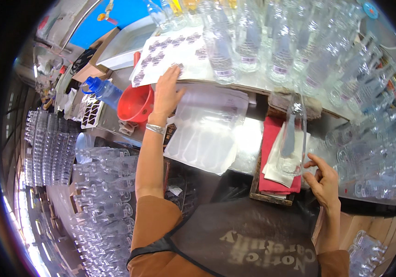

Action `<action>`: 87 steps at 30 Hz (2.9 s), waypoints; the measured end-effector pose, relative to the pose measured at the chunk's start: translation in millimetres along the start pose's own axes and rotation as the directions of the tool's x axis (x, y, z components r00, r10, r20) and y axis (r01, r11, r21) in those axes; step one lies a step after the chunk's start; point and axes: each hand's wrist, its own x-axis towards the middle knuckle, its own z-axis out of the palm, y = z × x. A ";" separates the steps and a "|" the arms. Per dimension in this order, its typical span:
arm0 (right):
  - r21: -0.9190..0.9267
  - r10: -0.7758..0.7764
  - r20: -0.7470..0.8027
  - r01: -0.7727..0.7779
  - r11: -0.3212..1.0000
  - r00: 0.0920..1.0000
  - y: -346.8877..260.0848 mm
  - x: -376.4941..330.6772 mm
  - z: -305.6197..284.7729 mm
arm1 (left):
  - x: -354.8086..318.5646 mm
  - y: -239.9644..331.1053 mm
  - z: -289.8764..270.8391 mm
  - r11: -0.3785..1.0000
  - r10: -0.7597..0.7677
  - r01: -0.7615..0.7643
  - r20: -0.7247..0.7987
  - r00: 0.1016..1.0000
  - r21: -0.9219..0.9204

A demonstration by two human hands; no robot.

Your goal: The person repeatedly picks up clear plastic bottles, applies a rectangular label to the side of each bottle, and places the labeled bottle on a nearby table. The process is repeated for multiple bottles in a continuous loop.

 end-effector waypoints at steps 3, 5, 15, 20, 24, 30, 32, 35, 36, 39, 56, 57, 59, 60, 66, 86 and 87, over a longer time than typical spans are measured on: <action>-0.015 0.001 0.040 0.000 1.000 0.999 -3.4 -3.1 3.4 | -1.8 -12.4 1.2 0.994 -0.018 0.009 -0.079 0.997 -0.108; -0.094 -0.107 0.032 0.109 0.990 0.994 0.6 -1.5 11.3 | -10.5 -5.4 -6.9 0.986 -0.100 0.084 -0.103 0.990 -0.147; -0.313 -0.186 -0.071 0.155 0.937 0.980 2.4 -2.4 30.8 | -28.3 209.3 -40.8 0.527 -0.092 0.231 0.216 0.972 -0.818; -0.292 -0.229 -0.088 0.194 0.937 0.970 -4.3 -2.7 31.8 | -40.1 278.5 -63.3 0.828 0.364 -0.254 0.134 0.922 -0.499; -0.308 -0.238 -0.099 0.198 0.931 0.966 -3.1 -2.7 31.1 | -64.4 283.3 -59.6 0.799 0.459 -0.279 0.240 0.856 -0.533; -0.134 -0.336 -0.042 0.328 0.935 0.941 6.0 7.7 10.5 | -51.8 266.3 -42.2 0.712 0.315 -0.079 0.218 0.924 -0.697; 0.015 -0.188 -0.020 0.188 0.982 0.982 1.8 15.6 3.2 | -45.9 271.0 -36.7 0.665 0.172 0.111 0.296 0.939 -0.739; 0.339 -0.037 -0.031 0.045 0.940 0.999 4.8 33.8 11.5 | -44.6 272.4 -25.6 0.671 0.233 0.063 0.291 0.928 -0.739; 0.337 -0.019 -0.038 0.031 0.941 0.999 8.8 38.6 16.1 | -43.3 273.4 -23.5 0.666 0.256 0.046 0.286 0.924 -0.745; 0.280 0.005 -0.045 0.008 0.960 0.999 9.6 45.3 22.6 | -37.3 272.5 -24.5 0.682 0.331 -0.027 0.276 0.902 -0.731; 0.330 0.041 0.017 -0.045 0.943 0.999 8.0 49.8 19.4 | -56.9 275.5 -13.3 0.452 0.212 0.180 0.301 0.930 -0.873; 0.336 0.050 0.023 -0.055 0.940 0.998 5.4 49.3 17.9 | -57.9 275.5 -12.8 0.425 0.203 0.194 0.302 0.931 -0.884; 0.346 0.066 0.032 -0.073 0.935 0.997 1.6 47.9 16.0 | -59.5 275.3 -11.8 0.400 0.197 0.204 0.301 0.933 -0.894; 0.342 0.054 0.021 -0.058 0.938 0.998 2.3 47.7 16.7 | -60.2 275.1 -11.1 0.402 0.199 0.200 0.299 0.933 -0.893; 0.337 0.076 0.031 -0.082 0.938 0.997 1.4 46.7 15.7 | -60.5 273.8 -10.3 0.400 0.241 0.186 0.299 0.923 -0.897; 0.389 0.005 0.066 -0.030 0.921 0.998 11.3 49.7 15.1 | -61.1 274.6 -8.1 0.305 0.168 0.283 0.344 0.924 -0.909; 0.383 0.004 0.055 -0.025 0.924 0.998 10.9 49.4 15.6 | -61.1 274.6 -8.1 0.307 0.167 0.286 0.347 0.923 -0.908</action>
